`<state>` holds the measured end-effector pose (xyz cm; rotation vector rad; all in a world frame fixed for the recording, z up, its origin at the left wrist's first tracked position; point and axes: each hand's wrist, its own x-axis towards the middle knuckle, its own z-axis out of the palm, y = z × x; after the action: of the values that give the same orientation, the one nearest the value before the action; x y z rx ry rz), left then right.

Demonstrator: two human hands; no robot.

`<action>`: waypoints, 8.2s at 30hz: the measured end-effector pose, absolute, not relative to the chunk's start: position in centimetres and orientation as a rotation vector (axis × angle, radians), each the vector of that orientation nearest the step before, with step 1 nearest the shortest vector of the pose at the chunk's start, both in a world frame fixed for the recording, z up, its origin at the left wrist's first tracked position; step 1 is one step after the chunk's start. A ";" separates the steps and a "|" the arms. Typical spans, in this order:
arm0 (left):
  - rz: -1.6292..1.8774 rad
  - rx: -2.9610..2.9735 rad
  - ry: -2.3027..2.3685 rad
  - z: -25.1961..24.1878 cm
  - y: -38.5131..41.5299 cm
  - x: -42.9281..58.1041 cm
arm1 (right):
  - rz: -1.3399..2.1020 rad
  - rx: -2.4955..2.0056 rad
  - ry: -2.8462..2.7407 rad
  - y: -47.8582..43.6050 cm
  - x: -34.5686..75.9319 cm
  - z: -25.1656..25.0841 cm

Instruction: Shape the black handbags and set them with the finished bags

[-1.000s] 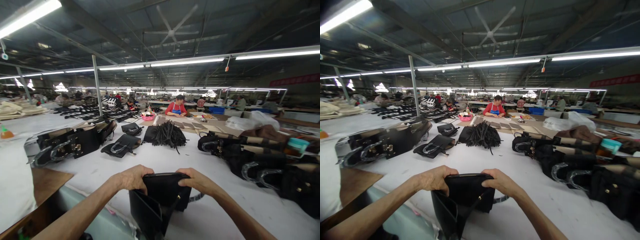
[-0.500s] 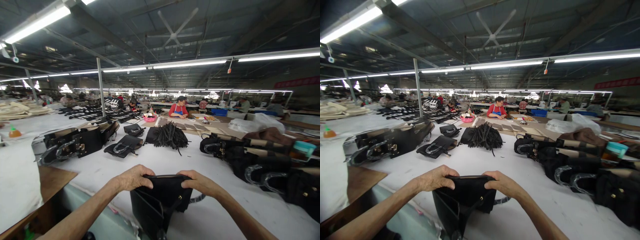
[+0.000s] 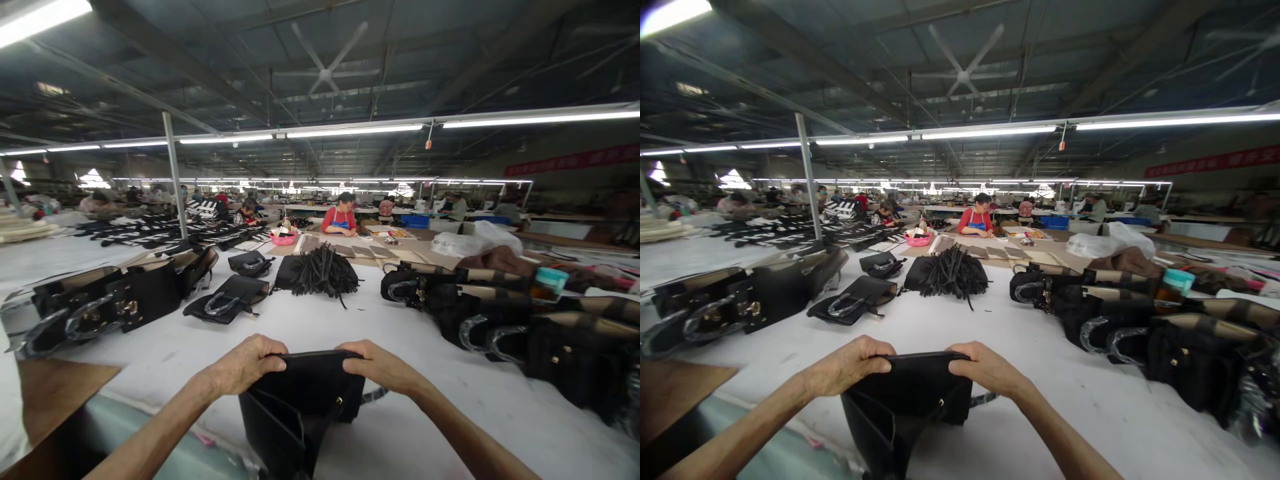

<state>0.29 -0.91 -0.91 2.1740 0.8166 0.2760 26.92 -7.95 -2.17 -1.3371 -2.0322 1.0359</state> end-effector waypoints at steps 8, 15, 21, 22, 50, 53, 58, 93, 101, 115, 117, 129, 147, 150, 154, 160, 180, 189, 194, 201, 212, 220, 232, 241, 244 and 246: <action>0.298 2.233 0.874 -1.4 -0.7 0.3 | 0.786 -1.401 -2.040 -8.1 26.3 -2.5; 0.310 2.247 0.912 -1.1 -0.9 0.5 | 0.367 -1.467 -2.123 -7.8 25.1 -2.3; 0.331 2.248 0.911 -1.2 -0.9 0.4 | 0.158 -1.643 -2.125 -7.5 24.5 -3.1; 0.331 2.252 0.920 -1.2 -0.9 0.4 | 0.111 -1.653 -2.133 -7.4 24.5 -3.4; 0.400 2.056 1.301 -1.5 -1.3 -1.5 | -0.371 -1.790 -2.385 -5.0 16.6 -2.5; 0.468 2.000 1.313 -2.3 -1.1 -1.8 | -0.407 -1.793 -2.372 -4.9 16.7 -2.8; 0.544 1.996 1.372 -2.6 -1.3 -1.6 | -0.399 -1.788 -2.383 -4.7 16.8 -3.2; 0.731 1.960 1.455 -4.1 -6.1 1.6 | 0.125 -2.201 -2.157 -5.6 22.0 -0.2; 0.635 1.707 0.961 -5.1 -4.6 0.1 | 0.138 -2.177 -2.229 -6.5 25.3 0.4; 0.650 1.760 1.017 -5.7 -5.3 0.5 | -0.154 -1.755 -2.568 -5.5 23.5 0.1; 0.651 1.778 1.029 -5.6 -5.3 0.5 | -0.200 -1.681 -2.619 -5.1 23.0 0.1; 0.719 1.727 0.836 -5.2 -5.5 0.1 | -0.102 -1.569 -2.607 -3.8 22.3 -0.3; 0.825 1.749 1.028 -4.6 -6.2 0.7 | 0.140 -1.517 -2.476 -3.0 22.2 -0.7; 0.835 1.772 0.994 -4.7 -6.3 0.8 | 0.167 -1.511 -2.465 -3.1 22.3 -0.6; 0.865 1.848 1.025 -4.8 -6.4 0.9 | 0.195 -1.509 -2.460 -3.2 22.3 -0.4; 0.863 1.951 1.138 -4.1 -6.7 1.1 | 0.164 -1.517 -2.461 -3.4 22.3 -0.5; 0.581 2.106 1.349 -1.8 -4.3 3.0 | 0.160 -1.528 -2.452 -3.8 22.2 -0.4; 0.295 2.597 1.463 0.3 -4.2 5.9 | 0.298 -1.422 -2.472 -4.1 22.3 -0.1; 0.307 2.539 1.568 -0.1 -4.3 4.0 | 0.297 -1.491 -2.425 -4.2 23.5 0.0; 0.314 2.529 1.582 -1.1 -4.6 3.1 | 0.188 -1.512 -2.427 -4.3 22.5 -0.6; 0.261 2.558 1.672 -1.1 -4.1 3.6 | 0.022 -1.466 -2.483 -3.7 22.0 -1.0; 0.172 2.673 1.565 -0.4 -3.0 5.7 | 0.080 -1.749 -2.475 -4.4 22.3 -0.3; 0.148 2.589 1.665 -0.3 -4.3 6.9 | 0.157 -1.918 -2.437 -5.0 22.4 0.4; 0.116 2.764 1.488 0.2 -10.9 10.4 | 0.975 -1.917 -2.254 -10.7 27.9 1.5; 0.234 2.704 1.183 -0.6 -12.9 11.5 | 0.934 -1.865 -2.089 -14.2 30.8 0.3; 0.385 2.631 0.927 -1.7 -13.9 11.8 | 0.961 -1.854 -1.917 -17.2 33.3 -0.1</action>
<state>11.82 -13.86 -1.73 2.6312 0.9269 0.3846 33.35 -17.18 -0.08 -1.8543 -1.9165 0.9615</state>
